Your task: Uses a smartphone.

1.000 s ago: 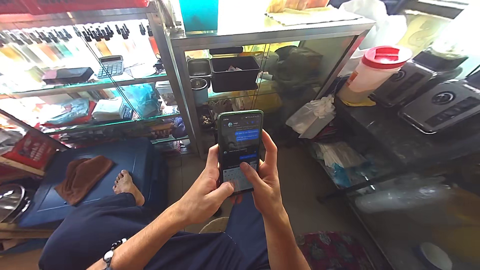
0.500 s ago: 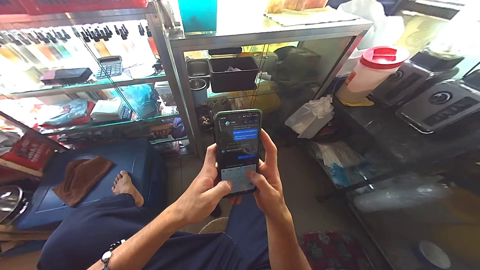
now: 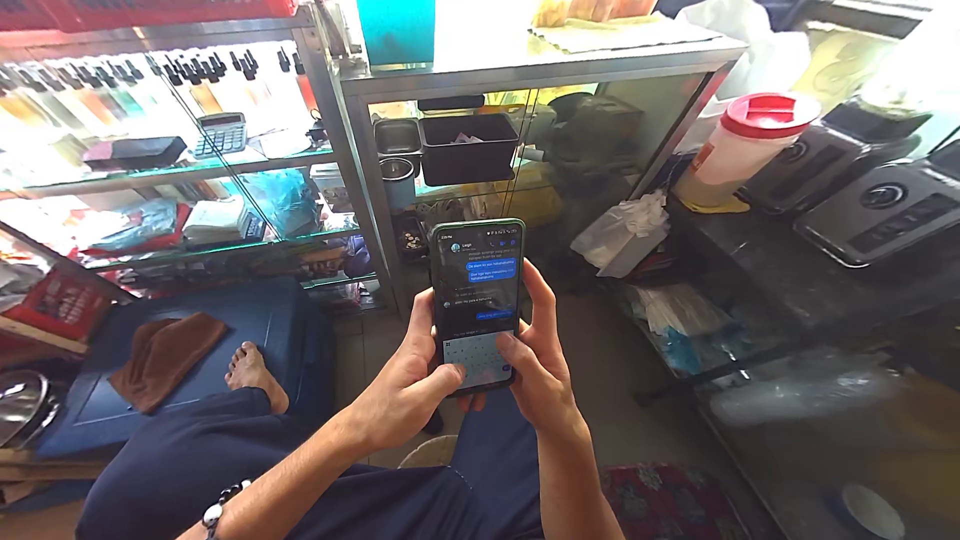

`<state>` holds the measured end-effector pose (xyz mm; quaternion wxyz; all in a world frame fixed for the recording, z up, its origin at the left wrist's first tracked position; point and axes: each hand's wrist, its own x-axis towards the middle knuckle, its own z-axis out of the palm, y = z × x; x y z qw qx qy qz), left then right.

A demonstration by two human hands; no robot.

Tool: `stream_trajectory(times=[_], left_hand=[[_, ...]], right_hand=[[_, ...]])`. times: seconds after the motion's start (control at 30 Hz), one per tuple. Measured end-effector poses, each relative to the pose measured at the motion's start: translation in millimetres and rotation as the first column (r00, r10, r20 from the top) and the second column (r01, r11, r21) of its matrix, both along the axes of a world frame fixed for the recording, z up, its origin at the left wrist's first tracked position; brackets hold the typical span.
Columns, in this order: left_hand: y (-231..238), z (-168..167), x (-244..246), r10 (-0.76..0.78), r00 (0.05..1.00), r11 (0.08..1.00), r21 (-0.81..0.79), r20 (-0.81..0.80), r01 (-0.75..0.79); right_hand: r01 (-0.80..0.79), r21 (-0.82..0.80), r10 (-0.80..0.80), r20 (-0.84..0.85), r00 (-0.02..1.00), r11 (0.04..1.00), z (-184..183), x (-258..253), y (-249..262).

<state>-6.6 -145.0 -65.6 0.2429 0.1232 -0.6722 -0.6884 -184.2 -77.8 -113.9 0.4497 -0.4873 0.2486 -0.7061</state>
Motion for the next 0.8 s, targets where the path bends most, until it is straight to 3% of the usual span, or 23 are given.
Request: stream_trajectory(times=[0.13,0.43,0.6,0.8], left_hand=[[0.0,-1.6,-1.1,-0.005,1.0,0.997,-0.081,0.0,0.005],[-2.1,6.7,2.2,0.046,0.998,0.999,0.014,0.049,-0.047],[0.8,10.4,0.0,0.054,0.997,0.998,0.033,0.054,-0.055],[-0.9,9.9,2.3,0.041,0.997,0.998,0.043,0.069,-0.044]], right_hand=[[0.093,0.035,-0.094,0.021,0.995,0.995,-0.6,5.9,-2.9],[-0.238,-0.038,0.235,-0.073,0.969,0.97,-2.3,-11.4,2.0],[-0.175,-0.035,0.168,-0.147,0.975,0.984,0.7,-13.8,3.8],[-0.217,-0.042,0.208,-0.157,0.966,0.975,0.8,-12.3,0.0]])
